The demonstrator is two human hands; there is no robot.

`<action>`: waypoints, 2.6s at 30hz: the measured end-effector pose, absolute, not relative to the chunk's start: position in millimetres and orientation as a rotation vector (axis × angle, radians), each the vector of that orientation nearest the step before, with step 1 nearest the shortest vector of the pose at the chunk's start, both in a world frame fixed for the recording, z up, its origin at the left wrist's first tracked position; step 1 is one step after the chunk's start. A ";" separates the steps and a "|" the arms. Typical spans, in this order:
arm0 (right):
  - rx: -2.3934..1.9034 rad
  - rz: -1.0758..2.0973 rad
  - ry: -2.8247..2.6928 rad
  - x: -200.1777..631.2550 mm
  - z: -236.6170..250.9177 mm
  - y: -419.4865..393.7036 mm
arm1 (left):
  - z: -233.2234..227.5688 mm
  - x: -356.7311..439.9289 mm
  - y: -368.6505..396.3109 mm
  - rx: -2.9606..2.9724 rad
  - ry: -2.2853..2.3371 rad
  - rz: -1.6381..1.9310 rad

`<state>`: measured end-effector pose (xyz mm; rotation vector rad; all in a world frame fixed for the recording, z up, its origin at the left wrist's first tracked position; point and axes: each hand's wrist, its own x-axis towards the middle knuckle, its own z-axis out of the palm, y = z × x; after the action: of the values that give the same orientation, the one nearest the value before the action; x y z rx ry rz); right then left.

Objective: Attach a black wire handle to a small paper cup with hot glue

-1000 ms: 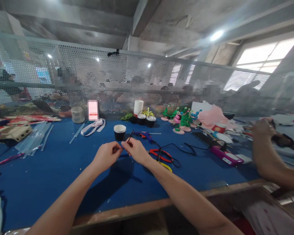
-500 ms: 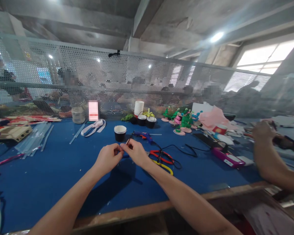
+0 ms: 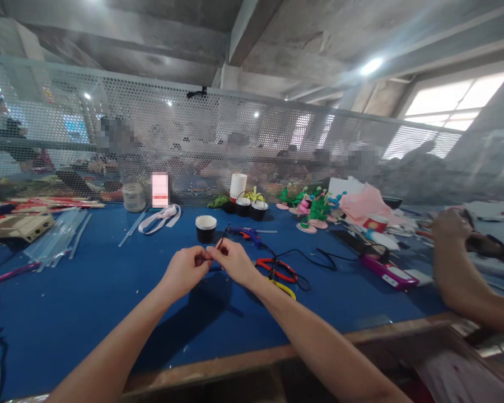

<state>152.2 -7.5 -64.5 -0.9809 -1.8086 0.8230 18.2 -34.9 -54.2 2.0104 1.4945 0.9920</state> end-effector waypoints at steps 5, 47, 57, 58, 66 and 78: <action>-1.030 0.838 -1.754 151.6 -66.7 -6.7 | -51.5 21.7 -37.8 2.023 1.506 1.003; -0.745 1.599 -1.373 150.3 -67.8 -5.6 | -39.6 11.2 -36.2 1.924 1.313 0.985; -0.854 1.249 -1.507 150.6 -64.3 -8.8 | -45.1 14.0 -37.3 2.207 1.489 1.035; -0.871 1.169 -1.543 150.5 -64.4 -9.1 | -45.8 13.9 -36.6 2.185 1.488 1.027; -0.961 0.909 -1.648 149.6 -68.1 -8.1 | -48.6 20.2 -38.3 2.092 1.616 1.015; -0.877 1.080 -1.682 154.6 -63.4 -7.7 | -52.9 19.6 -35.6 1.977 1.576 1.024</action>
<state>154.6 -7.7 -63.4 -0.8774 -1.6824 1.0798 19.6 -35.6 -52.9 1.9765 1.5756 1.0245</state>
